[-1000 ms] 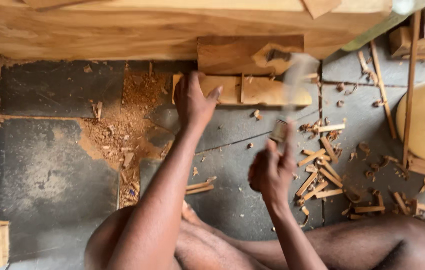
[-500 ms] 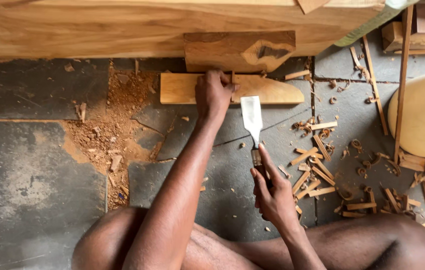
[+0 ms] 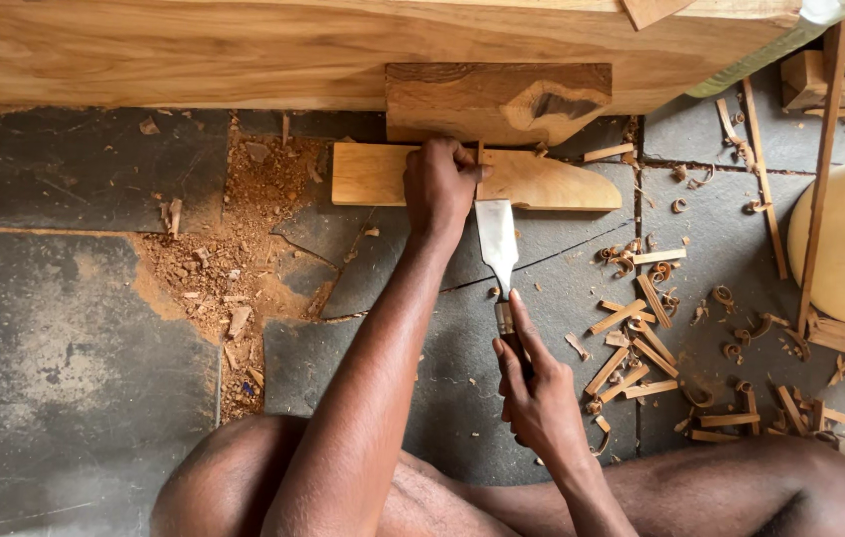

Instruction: The person sits on the floor and uses a chisel to carve a small piece of wood held against a larger wooden block. They repeatedly strike the chisel to remove wood shavings, occasionally pausing to clear debris from the work area.

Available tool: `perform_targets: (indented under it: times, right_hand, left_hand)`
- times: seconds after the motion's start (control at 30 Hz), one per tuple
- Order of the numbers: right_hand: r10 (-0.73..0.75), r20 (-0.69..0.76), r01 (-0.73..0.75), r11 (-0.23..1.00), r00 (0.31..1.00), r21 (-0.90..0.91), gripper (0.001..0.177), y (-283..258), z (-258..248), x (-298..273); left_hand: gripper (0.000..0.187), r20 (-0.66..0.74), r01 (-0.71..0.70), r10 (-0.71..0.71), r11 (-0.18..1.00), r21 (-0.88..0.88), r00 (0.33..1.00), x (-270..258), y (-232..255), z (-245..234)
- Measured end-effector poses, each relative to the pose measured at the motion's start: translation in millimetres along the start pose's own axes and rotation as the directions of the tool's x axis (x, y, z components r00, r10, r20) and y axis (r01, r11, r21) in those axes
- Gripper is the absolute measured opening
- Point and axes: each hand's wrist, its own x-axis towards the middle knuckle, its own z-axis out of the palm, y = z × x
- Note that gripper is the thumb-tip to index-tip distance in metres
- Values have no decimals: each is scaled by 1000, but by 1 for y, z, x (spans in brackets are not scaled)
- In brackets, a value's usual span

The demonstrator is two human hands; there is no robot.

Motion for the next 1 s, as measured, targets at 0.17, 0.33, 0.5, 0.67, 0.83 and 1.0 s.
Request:
perform_targets:
  times: [0.17,0.33,0.5,0.67,0.83,1.0]
  right_hand:
    - [-73,-27,73,997,997,5,67,-3,2,-5]
    - [-54,-38,55,998,998,18,69,-10,4,-7]
    - [-89,-62,89,996,994,4,63,-13,6,-7]
    - [-125,-74,122,992,989,-38,65,-11,8,-4]
    - [-134,-73,132,991,988,-21,62,-7,8,0]
    - [-102,-61,103,995,993,10,62,-9,12,7]
  left_hand:
    - [23,-25,-62,62,998,-17,998,-4,-3,-1]
    - [22,-30,-69,68,997,-27,997,-5,-5,1]
    - [80,84,-36,21,983,183,996,-10,-3,-20]
    - [159,114,-24,-44,846,533,993,-33,-3,-43]
    - [146,-4,-37,43,899,436,999,-38,-11,-33]
    - [147,-29,-18,34,904,427,999,-33,-15,-27]
